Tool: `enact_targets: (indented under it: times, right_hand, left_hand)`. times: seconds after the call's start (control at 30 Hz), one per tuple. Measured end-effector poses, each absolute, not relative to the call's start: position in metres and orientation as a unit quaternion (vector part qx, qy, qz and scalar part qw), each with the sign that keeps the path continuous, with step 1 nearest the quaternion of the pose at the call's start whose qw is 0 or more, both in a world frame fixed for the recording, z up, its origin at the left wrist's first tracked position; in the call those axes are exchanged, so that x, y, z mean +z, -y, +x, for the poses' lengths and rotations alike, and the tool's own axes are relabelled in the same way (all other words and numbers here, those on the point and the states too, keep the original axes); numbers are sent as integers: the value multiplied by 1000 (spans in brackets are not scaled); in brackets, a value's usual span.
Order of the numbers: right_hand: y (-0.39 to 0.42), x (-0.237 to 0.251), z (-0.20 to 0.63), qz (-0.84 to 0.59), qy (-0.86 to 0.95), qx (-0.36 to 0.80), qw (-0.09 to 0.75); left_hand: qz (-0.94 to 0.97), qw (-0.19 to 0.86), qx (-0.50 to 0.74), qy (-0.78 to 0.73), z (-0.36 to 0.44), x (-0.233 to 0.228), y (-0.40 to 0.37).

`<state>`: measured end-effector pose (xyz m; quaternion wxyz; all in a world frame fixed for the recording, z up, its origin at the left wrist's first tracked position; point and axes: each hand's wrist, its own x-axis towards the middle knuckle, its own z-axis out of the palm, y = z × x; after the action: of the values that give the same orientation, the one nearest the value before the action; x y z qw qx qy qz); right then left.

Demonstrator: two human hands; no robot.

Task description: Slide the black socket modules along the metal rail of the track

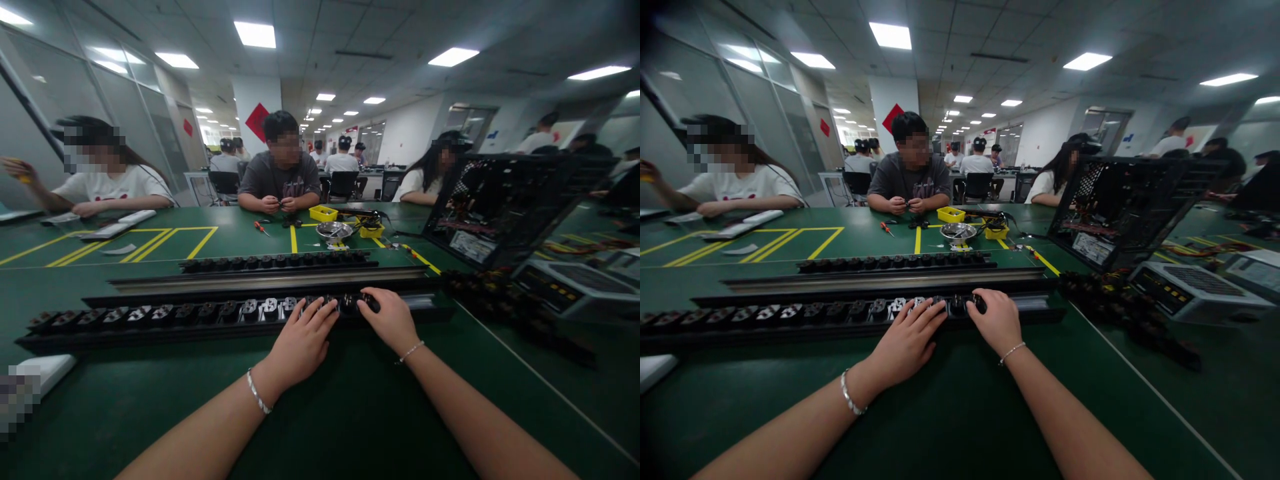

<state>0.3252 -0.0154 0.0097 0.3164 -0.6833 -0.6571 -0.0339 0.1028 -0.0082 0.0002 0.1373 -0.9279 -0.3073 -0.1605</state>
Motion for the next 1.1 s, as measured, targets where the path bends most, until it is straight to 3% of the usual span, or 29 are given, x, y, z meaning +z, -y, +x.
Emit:
enact_targets:
  times: [1.1]
  right_hand:
    - [13,11,321,-755,588,-67,282]
  left_hand:
    - [-924,149,-176,305,104,-1,9]
